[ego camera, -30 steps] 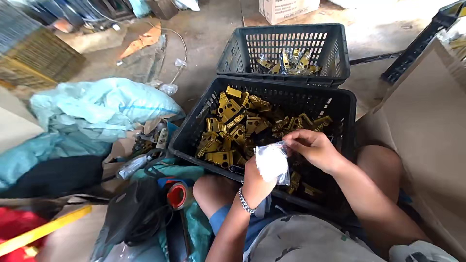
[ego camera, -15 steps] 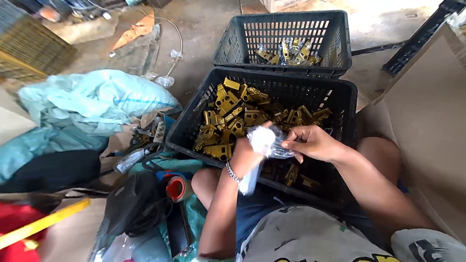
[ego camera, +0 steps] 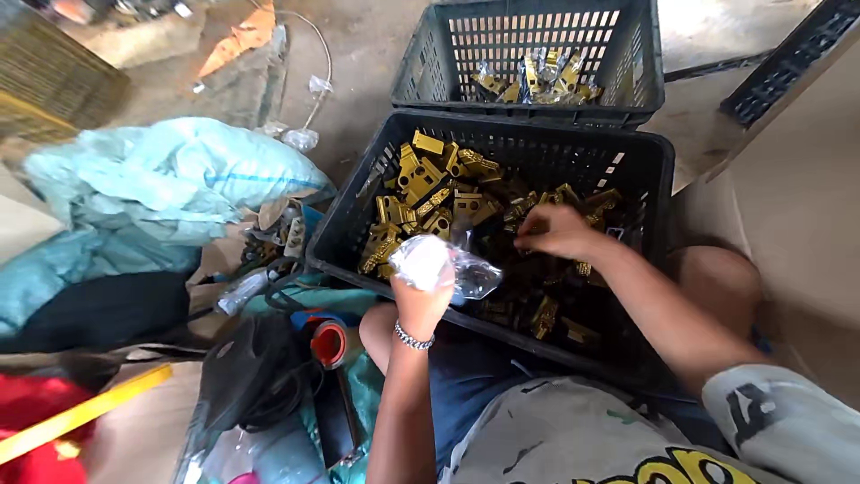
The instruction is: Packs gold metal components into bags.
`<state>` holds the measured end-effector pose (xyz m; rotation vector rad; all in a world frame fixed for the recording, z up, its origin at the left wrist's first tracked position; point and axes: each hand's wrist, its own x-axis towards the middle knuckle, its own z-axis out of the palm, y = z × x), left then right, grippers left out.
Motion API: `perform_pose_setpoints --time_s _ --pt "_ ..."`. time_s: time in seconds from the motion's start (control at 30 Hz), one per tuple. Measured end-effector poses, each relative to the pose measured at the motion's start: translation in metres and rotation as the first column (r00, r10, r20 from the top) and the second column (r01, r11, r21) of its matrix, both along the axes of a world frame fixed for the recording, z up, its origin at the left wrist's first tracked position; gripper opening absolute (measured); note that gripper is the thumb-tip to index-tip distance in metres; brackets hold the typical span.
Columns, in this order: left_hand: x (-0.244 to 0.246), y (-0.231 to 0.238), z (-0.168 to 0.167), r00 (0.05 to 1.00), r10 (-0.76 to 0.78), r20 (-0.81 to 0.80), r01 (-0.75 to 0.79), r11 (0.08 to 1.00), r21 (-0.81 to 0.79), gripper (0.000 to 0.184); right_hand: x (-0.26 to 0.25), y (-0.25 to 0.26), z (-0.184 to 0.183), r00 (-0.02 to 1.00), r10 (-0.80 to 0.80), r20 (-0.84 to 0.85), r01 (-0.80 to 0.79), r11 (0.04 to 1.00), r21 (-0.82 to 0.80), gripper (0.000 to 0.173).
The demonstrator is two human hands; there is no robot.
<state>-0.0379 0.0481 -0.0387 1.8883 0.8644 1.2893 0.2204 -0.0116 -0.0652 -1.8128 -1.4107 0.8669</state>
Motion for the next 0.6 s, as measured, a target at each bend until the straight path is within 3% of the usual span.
perform_pose_setpoints --time_s 0.03,0.1,0.17,0.23,0.27,0.33,0.37,0.4,0.43,0.47,0.53,0.57,0.6 --pt "-0.003 0.000 -0.003 0.999 0.031 0.017 -0.030 0.999 -0.037 0.030 0.002 0.010 -0.029 0.980 0.119 0.158 -0.086 0.977 -0.197 0.048" --pt "-0.003 -0.005 -0.007 0.998 0.052 0.036 -0.049 0.996 -0.081 0.027 -0.006 0.019 -0.076 0.855 0.431 0.289 -0.218 0.804 -0.554 0.077" --pt "0.003 -0.008 -0.009 0.997 0.063 0.053 -0.057 0.993 -0.105 0.031 -0.012 0.019 -0.096 0.757 0.555 0.345 -0.216 0.710 -0.670 0.070" --pt "0.012 -0.006 -0.008 0.994 0.085 0.064 -0.076 0.988 -0.135 0.033 -0.012 0.026 -0.080 0.698 0.604 0.384 -0.218 0.690 -0.690 0.053" --pt "0.017 -0.006 -0.007 0.994 0.095 0.054 -0.085 0.983 -0.161 0.033 -0.007 0.029 -0.066 0.721 0.575 0.387 -0.221 0.720 -0.658 0.048" --pt "0.029 -0.007 -0.004 0.993 0.115 -0.019 -0.116 0.964 -0.240 0.032 0.010 0.026 -0.037 0.850 0.362 0.383 -0.166 0.874 -0.457 0.039" --pt "0.036 -0.007 -0.004 0.992 0.116 -0.046 -0.125 0.951 -0.281 0.032 0.016 0.019 -0.022 0.926 0.158 0.342 -0.067 0.963 -0.262 0.037" --pt "0.043 -0.006 -0.004 0.992 0.112 -0.054 -0.124 0.935 -0.332 0.033 0.019 0.009 -0.007 0.975 -0.067 0.214 0.076 0.996 -0.035 0.038" --pt "0.051 -0.005 -0.005 0.994 0.105 -0.036 -0.111 0.914 -0.390 0.035 0.017 -0.004 0.009 0.970 -0.242 -0.028 0.244 0.961 0.129 0.041" --pt "0.059 -0.005 -0.005 0.995 0.098 -0.003 -0.089 0.891 -0.444 0.038 0.012 -0.017 0.025 0.886 -0.323 -0.332 0.393 0.904 0.170 0.042" --pt "0.073 -0.010 -0.006 0.994 0.090 0.063 -0.047 0.869 -0.493 0.041 -0.002 -0.040 0.045 0.573 -0.184 -0.798 0.457 0.880 0.125 0.047" --pt "0.079 -0.014 -0.006 0.993 0.078 0.088 -0.026 0.874 -0.485 0.040 -0.010 -0.047 0.047 0.463 -0.097 -0.881 0.413 0.903 0.118 0.058" --pt "0.084 -0.018 -0.007 0.993 0.066 0.102 -0.011 0.886 -0.464 0.038 -0.019 -0.050 0.046 0.418 -0.046 -0.907 0.381 0.915 0.129 0.059"
